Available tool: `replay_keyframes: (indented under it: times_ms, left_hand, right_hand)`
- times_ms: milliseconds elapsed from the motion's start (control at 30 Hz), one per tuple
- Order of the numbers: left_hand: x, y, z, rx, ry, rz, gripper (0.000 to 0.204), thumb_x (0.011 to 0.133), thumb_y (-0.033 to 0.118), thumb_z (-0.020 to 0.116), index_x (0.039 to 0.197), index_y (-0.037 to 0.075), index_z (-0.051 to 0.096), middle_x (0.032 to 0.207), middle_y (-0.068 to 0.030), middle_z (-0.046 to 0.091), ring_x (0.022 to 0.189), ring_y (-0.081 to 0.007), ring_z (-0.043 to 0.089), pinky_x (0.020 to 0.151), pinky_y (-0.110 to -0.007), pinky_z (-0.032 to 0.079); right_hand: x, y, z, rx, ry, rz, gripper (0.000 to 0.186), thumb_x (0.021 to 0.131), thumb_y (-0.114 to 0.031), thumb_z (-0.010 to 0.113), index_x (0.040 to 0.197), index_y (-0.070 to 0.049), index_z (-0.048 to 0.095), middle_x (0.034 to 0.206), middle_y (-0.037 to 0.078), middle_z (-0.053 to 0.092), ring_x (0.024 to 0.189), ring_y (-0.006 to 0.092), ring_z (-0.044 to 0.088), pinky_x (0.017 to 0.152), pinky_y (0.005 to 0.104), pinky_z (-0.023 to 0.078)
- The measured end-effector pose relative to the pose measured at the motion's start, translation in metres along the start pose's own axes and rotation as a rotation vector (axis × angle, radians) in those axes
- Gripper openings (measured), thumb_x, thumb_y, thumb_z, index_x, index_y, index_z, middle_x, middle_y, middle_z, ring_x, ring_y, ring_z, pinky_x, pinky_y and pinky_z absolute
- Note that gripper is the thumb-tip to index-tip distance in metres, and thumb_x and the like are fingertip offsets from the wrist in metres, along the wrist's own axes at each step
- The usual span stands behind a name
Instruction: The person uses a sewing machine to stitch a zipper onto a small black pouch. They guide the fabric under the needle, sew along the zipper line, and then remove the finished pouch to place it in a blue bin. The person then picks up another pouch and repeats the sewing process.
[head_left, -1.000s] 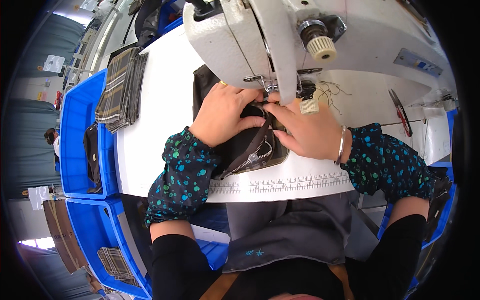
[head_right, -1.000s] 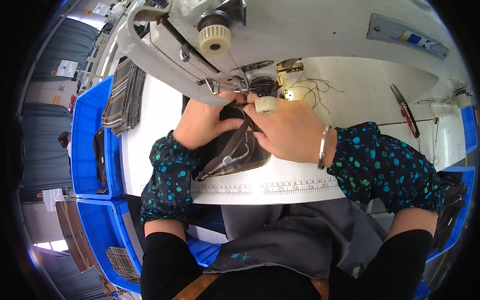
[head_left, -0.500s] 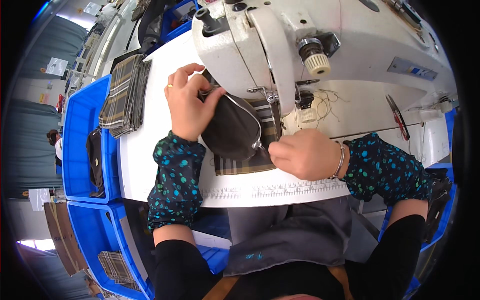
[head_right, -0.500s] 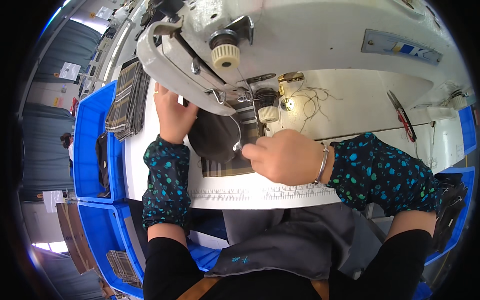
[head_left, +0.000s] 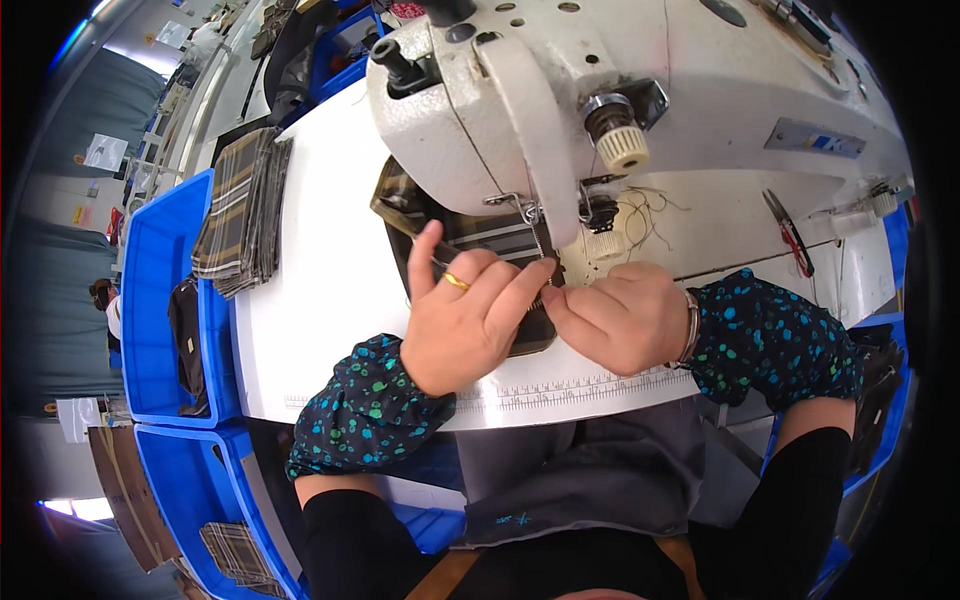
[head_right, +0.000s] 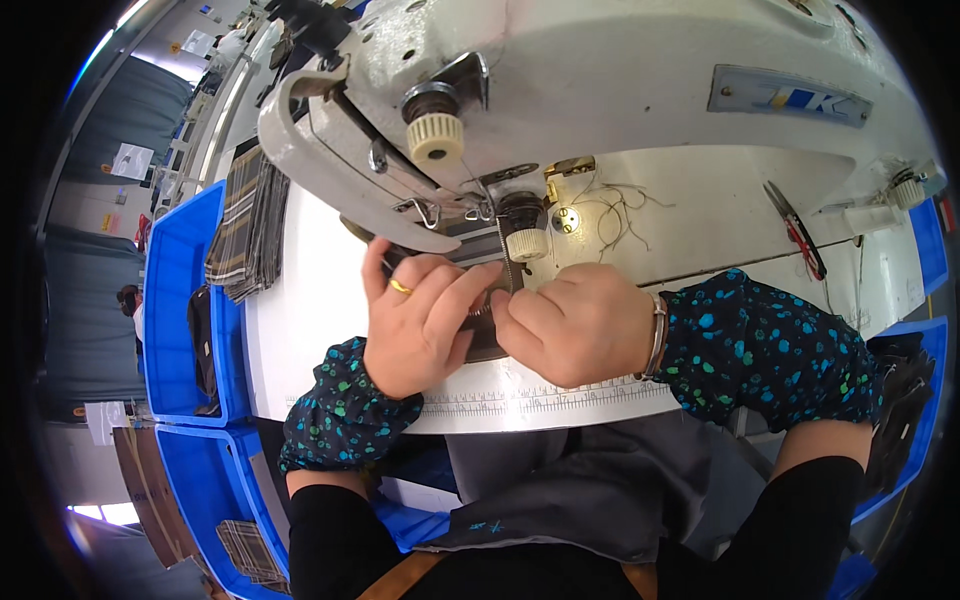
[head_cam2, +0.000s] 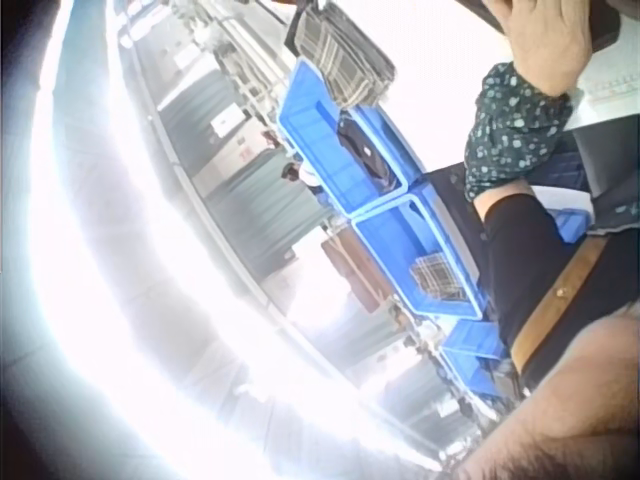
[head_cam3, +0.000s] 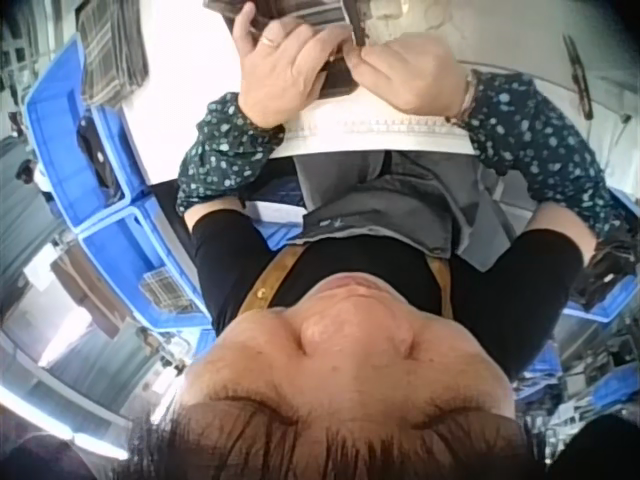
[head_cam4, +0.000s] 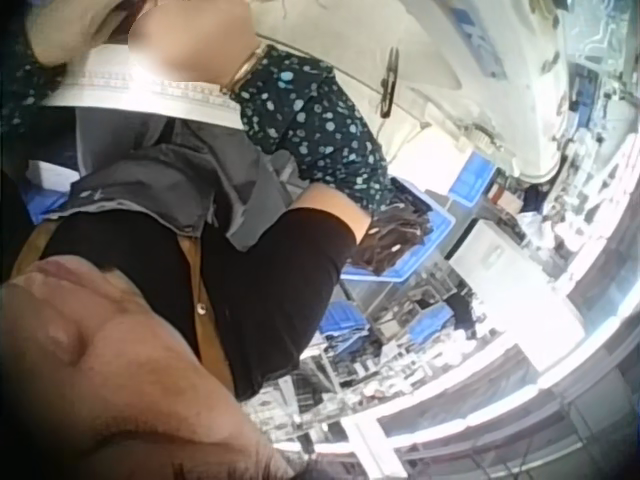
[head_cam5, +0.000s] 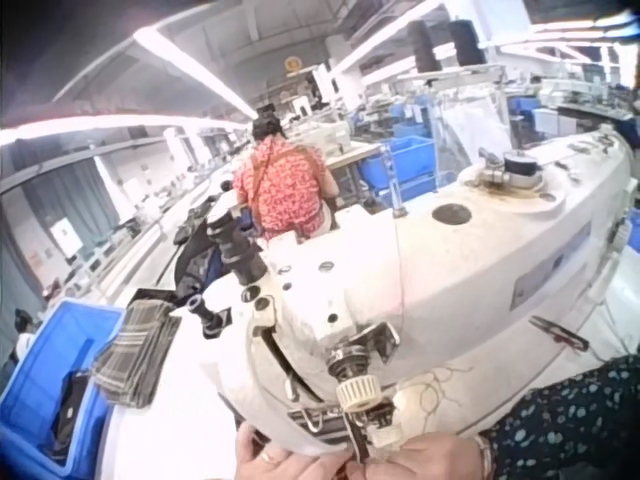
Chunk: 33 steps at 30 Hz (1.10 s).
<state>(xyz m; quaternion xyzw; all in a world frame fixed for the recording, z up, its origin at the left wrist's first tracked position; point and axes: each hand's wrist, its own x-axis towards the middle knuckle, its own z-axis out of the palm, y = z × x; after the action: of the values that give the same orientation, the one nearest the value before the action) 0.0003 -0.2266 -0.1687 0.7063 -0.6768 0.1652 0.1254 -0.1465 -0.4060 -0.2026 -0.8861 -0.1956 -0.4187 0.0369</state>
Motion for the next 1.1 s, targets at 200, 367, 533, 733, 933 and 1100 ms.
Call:
replay_keyframes:
  times_ms: [200,367,533,733,933,1100]
  left_hand:
    - [-0.009,0.01,-0.003,0.231,0.106,0.051,0.037,0.084,0.02,0.068,0.12,0.017,0.074,0.089,0.0042,0.056,0.098,-0.0143,0.059,0.12,-0.075,0.015]
    - [-0.006,-0.001,-0.004,0.018,0.19,0.069,0.035,0.071,0.017,0.075,0.104,0.024,0.08,0.08,0.006,0.05,0.086,-0.0155,0.055,0.111,-0.053,0.033]
    - [-0.01,0.01,-0.014,0.021,0.121,0.082,0.033,0.071,0.017,0.077,0.103,0.024,0.082,0.079,0.0056,0.049,0.086,-0.0154,0.054,0.111,-0.051,0.032]
    - [-0.008,0.02,-0.007,-0.122,-0.02,0.042,0.025,0.075,0.017,0.08,0.1,0.022,0.083,0.087,0.0078,0.064,0.097,-0.0166,0.06,0.115,-0.05,0.029]
    - [-0.013,0.022,0.001,-0.17,-0.097,0.017,0.026,0.078,0.016,0.08,0.104,0.02,0.08,0.116,0.0062,0.076,0.113,-0.0195,0.063,0.115,-0.052,0.028]
    - [-0.012,0.024,-0.002,-0.155,-0.122,0.022,0.025,0.08,0.016,0.073,0.104,0.017,0.079,0.114,0.0058,0.073,0.116,-0.0188,0.061,0.115,-0.057,0.031]
  right_hand:
    - [0.001,0.004,0.001,0.071,0.002,0.123,0.013,0.079,-0.012,0.071,0.09,-0.007,0.067,0.073,-0.001,0.054,0.054,0.0116,0.058,0.047,0.0271,0.043]
    - [0.002,-0.001,-0.006,0.044,-0.077,0.13,0.011,0.077,-0.014,0.071,0.085,-0.008,0.067,0.071,-0.001,0.05,0.052,0.0128,0.056,0.046,0.0285,0.042]
    - [-0.004,-0.03,-0.012,0.017,-0.283,0.13,0.008,0.08,-0.012,0.072,0.08,-0.005,0.069,0.065,0.0,0.051,0.052,0.0135,0.058,0.045,0.0304,0.043]
    - [-0.002,-0.049,-0.025,-0.017,-0.466,0.13,0.016,0.081,-0.011,0.073,0.083,0.004,0.075,0.06,0.002,0.058,0.049,0.0153,0.058,0.045,0.03,0.043]
    - [-0.004,-0.058,-0.029,-0.005,-0.481,0.125,0.017,0.081,-0.012,0.072,0.084,0.005,0.075,0.062,0.004,0.061,0.051,0.0156,0.061,0.045,0.03,0.044]
    - [-0.007,-0.055,-0.024,0.075,-0.503,0.135,0.041,0.079,-0.015,0.065,0.111,0.009,0.074,0.062,0.002,0.056,0.05,0.0138,0.056,0.046,0.0306,0.041]
